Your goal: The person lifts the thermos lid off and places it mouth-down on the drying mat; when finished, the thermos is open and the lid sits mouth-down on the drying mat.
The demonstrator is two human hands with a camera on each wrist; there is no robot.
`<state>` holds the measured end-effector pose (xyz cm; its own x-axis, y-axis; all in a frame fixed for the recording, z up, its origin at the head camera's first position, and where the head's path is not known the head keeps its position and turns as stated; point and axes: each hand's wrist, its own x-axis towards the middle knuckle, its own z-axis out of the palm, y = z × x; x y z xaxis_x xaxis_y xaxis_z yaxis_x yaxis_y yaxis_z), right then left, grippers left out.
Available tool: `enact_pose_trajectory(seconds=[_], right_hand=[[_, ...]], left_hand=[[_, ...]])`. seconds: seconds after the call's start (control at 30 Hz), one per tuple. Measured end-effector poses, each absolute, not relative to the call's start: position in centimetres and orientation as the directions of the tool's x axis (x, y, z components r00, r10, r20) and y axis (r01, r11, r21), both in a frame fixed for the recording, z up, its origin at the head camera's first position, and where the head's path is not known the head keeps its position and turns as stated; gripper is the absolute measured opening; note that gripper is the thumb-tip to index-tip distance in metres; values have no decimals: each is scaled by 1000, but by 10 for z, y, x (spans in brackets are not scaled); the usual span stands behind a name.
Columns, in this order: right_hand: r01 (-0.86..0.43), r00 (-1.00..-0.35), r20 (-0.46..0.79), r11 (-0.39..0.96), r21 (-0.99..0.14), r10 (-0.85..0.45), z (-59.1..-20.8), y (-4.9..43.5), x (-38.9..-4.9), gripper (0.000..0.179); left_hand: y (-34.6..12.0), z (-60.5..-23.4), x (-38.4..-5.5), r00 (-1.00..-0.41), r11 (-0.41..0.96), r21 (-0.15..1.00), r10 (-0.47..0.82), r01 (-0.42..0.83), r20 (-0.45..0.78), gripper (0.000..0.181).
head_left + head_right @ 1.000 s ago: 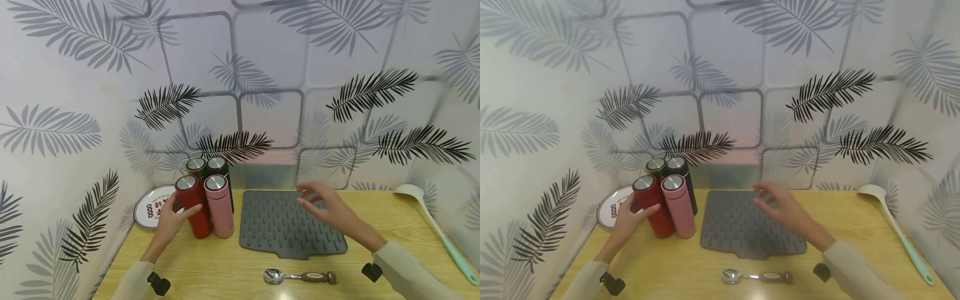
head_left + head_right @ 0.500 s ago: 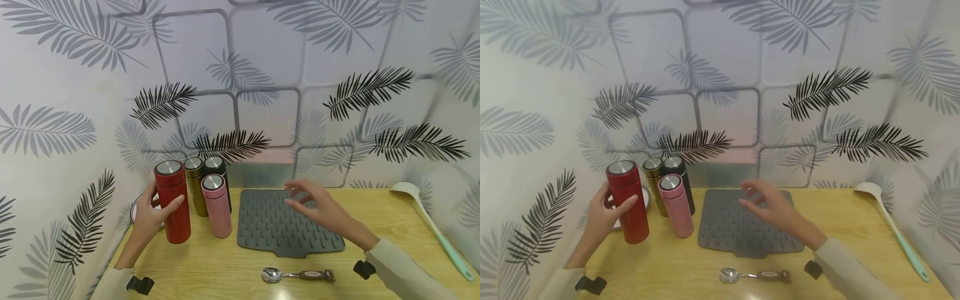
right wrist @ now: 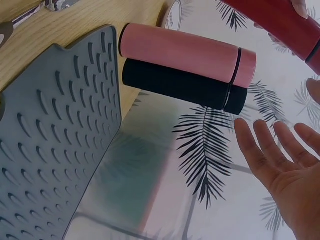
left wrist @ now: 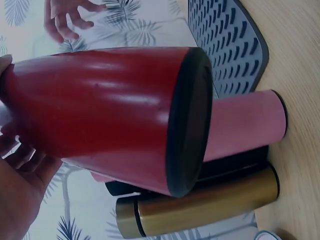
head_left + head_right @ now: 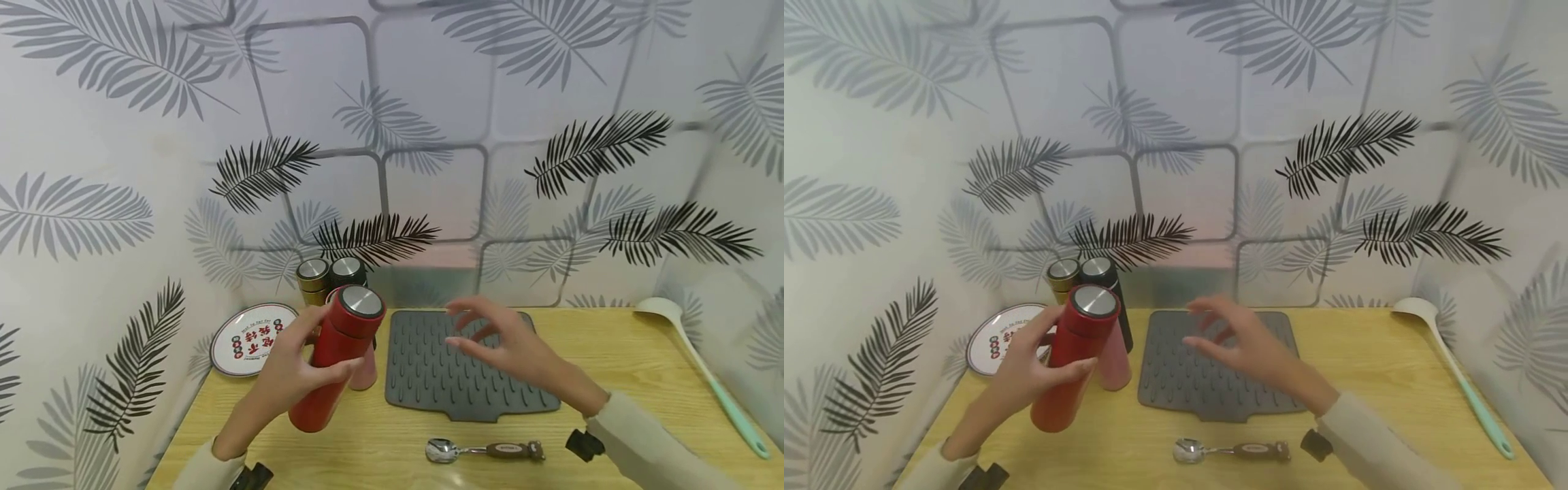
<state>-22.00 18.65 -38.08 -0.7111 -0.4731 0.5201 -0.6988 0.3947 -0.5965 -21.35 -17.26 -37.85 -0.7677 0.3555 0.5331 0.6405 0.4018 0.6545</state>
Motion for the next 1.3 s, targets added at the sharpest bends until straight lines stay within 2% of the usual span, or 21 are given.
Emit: enact_pose_trajectory(seconds=[0.27,0.47,0.7,0.87,1.0,1.13,1.3], right_hand=[[-694,-711,513,362,-622,-481,-379,180,-214,59],[-696,-705,503,350,-628,-499,-377,175,-208,56],[-670,-726,465,373,-641,-506,-372,168,-198,58],[-635,-759,432,407,-657,-488,-370,164,-191,59],[-607,-783,402,438,-663,-476,-368,163,-186,53],[-573,-805,360,455,-682,-472,-366,163,-184,49],[-546,-816,336,439,-714,-470,-363,164,-184,51]], left_hand=[[-149,-375,-206,-732,417,611,493,673,469,72],[-128,-379,-206,-705,514,481,517,710,486,70],[-108,-383,-197,-690,566,404,506,718,518,70],[-98,-389,-192,-629,619,250,526,745,572,73],[-91,-394,-190,-582,640,152,540,753,608,75],[-88,-397,-188,-564,645,128,533,753,631,76],[-88,-398,-190,-569,650,133,526,748,633,78]])
